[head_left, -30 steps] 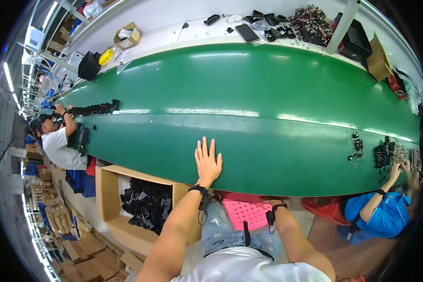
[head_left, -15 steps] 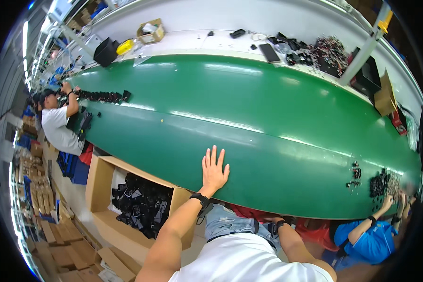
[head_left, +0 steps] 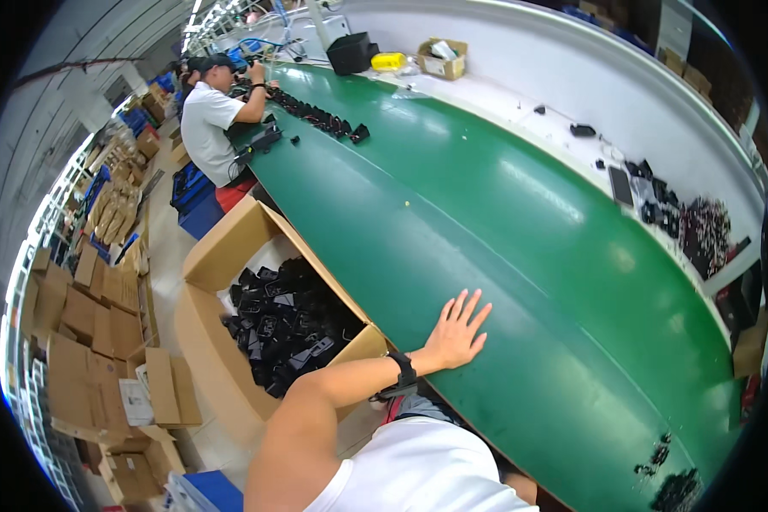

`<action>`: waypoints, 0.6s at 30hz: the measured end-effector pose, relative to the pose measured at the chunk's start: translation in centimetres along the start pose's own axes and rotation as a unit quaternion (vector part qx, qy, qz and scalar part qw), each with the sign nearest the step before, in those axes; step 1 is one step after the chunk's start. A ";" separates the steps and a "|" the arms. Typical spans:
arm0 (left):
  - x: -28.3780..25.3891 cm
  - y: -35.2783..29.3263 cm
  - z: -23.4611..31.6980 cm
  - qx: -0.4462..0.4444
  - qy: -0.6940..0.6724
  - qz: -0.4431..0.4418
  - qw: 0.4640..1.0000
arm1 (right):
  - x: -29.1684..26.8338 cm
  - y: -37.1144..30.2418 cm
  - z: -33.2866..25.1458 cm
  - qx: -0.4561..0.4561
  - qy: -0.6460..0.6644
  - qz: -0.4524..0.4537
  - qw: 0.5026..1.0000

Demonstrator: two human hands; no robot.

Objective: Assembling electronic components by inserting small motors and wiring into plastic casings on a production line.

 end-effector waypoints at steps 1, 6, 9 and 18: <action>0.3 0.1 0.1 0.004 -0.002 -0.005 1.000 | -1.7 1.0 0.1 -0.008 -0.008 0.008 1.000; 0.2 0.1 0.3 0.006 0.004 -0.010 1.000 | -4.9 3.5 -2.5 -0.051 -0.028 0.014 0.998; 0.5 0.0 0.3 0.002 -0.005 -0.018 1.000 | -6.3 4.4 -4.0 -0.076 -0.036 0.010 0.996; 0.5 0.7 0.1 0.013 -0.003 0.005 1.000 | -5.0 2.3 -7.2 -0.121 -0.016 -0.007 0.992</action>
Point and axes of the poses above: each hand's wrist, its own y-axis towards the middle knuckle, its own x-axis out of the palm, z = x × y, the point moved 6 cm from there along y, towards the middle knuckle, and after that the axes turned 6 degrees about x, right-handed, at the moved point
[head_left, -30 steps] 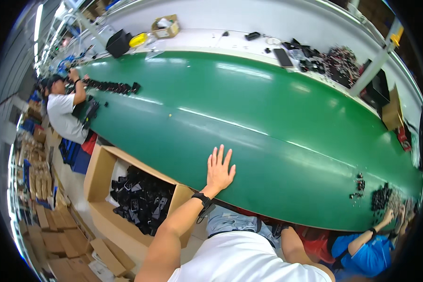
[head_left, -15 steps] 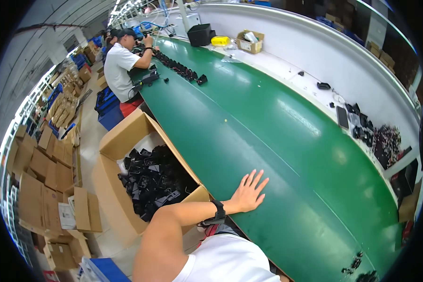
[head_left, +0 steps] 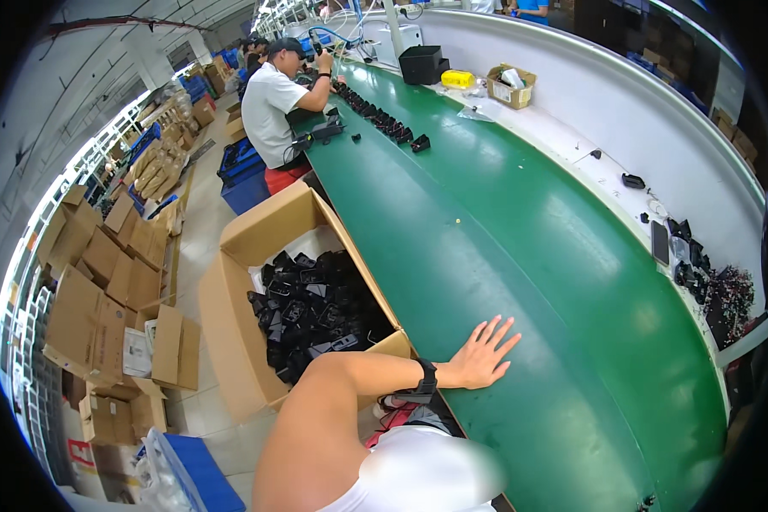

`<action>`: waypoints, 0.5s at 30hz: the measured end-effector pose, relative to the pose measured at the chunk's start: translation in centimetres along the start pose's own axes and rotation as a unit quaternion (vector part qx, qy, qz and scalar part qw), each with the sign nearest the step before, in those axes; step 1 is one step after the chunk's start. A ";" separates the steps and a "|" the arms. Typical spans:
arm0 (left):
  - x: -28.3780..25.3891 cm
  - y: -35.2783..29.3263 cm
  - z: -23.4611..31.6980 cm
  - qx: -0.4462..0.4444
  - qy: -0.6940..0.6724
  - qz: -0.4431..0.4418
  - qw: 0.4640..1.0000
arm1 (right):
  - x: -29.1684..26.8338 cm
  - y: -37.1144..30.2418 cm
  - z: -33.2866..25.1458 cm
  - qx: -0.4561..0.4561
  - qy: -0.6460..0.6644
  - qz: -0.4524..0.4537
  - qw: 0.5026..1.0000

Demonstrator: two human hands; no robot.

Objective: Assembling electronic components by inserting small motors and wiring into plastic casings on a production line.

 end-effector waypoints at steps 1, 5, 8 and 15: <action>0.1 -0.1 0.1 0.003 0.002 0.005 1.000 | -0.8 -0.1 0.0 -0.002 0.000 0.006 1.000; 0.4 -0.3 0.2 0.000 -0.003 0.002 1.000 | -3.6 -0.6 -0.6 -0.008 -0.001 0.024 1.000; 0.3 -0.8 0.0 -0.005 -0.008 0.000 1.000 | -3.9 -1.5 -1.7 -0.017 0.001 0.018 1.000; 0.7 -0.8 0.1 -0.005 -0.008 0.011 1.000 | -5.7 -2.4 -4.9 -0.051 0.011 0.013 0.999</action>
Point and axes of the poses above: each hand's wrist, its own y-axis towards the middle knuckle, its own x-axis out of the palm, z = x × y, the point moved 6 cm from there along y, towards the middle knuckle, and after that the axes turned 6 degrees about x, right-handed, at the moved point
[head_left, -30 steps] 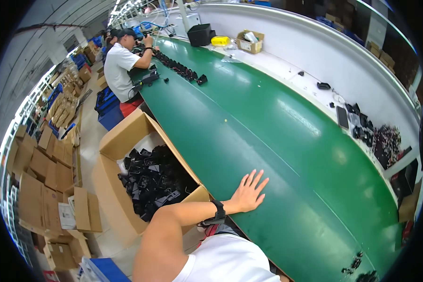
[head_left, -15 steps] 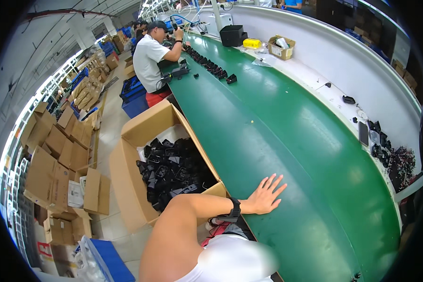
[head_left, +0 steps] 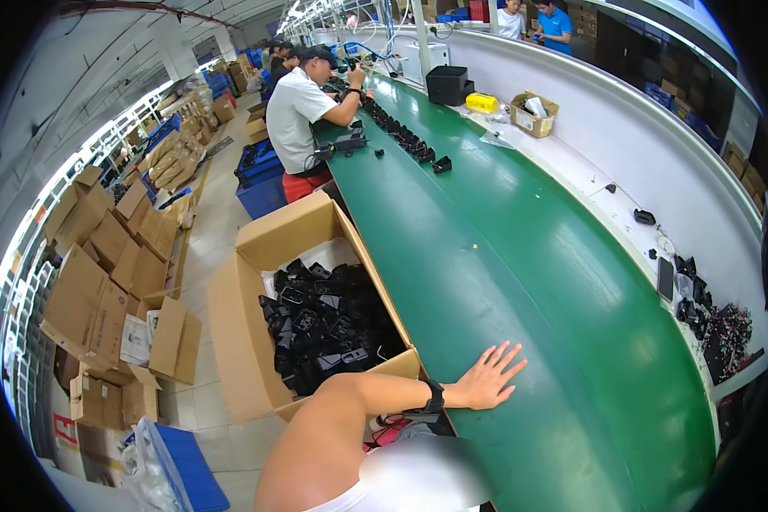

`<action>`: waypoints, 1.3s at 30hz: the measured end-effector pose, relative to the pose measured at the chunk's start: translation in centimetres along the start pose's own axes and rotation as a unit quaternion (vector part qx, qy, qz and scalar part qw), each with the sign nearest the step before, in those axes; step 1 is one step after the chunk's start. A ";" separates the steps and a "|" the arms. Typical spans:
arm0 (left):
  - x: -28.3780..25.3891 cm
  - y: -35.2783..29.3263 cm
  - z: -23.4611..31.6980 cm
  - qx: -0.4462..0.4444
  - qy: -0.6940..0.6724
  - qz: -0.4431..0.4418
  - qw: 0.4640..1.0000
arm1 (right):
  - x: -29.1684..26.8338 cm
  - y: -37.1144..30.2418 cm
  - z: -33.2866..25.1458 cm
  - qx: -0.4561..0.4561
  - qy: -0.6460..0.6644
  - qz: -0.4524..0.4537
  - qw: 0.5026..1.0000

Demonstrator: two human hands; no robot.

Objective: Assembling electronic components by inserting small motors and wiring into plastic casings on a production line.

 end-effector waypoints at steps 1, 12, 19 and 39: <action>0.1 -0.1 -0.1 0.002 -0.002 0.008 1.000 | 0.0 -0.1 -0.4 -0.005 0.002 -0.001 1.000; 1.7 0.4 0.5 0.027 -0.021 0.043 0.998 | 7.8 -7.5 -1.3 -0.011 0.037 -0.034 0.999; 2.4 0.5 -1.0 0.011 -0.024 0.070 0.997 | 9.1 -20.3 -0.5 0.079 0.040 -0.061 0.994; -14.0 -24.0 -25.6 -0.177 -0.029 -0.080 0.981 | -10.0 -21.9 -16.8 -0.087 -0.139 0.115 0.980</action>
Point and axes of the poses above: each hand's wrist, its own y-axis towards the middle knuckle, its own x-axis out of the palm, z = x × y, the point moved 6 cm from there along y, towards the middle knuckle, and after that the axes turned 6 degrees about x, right-handed, at the moved point
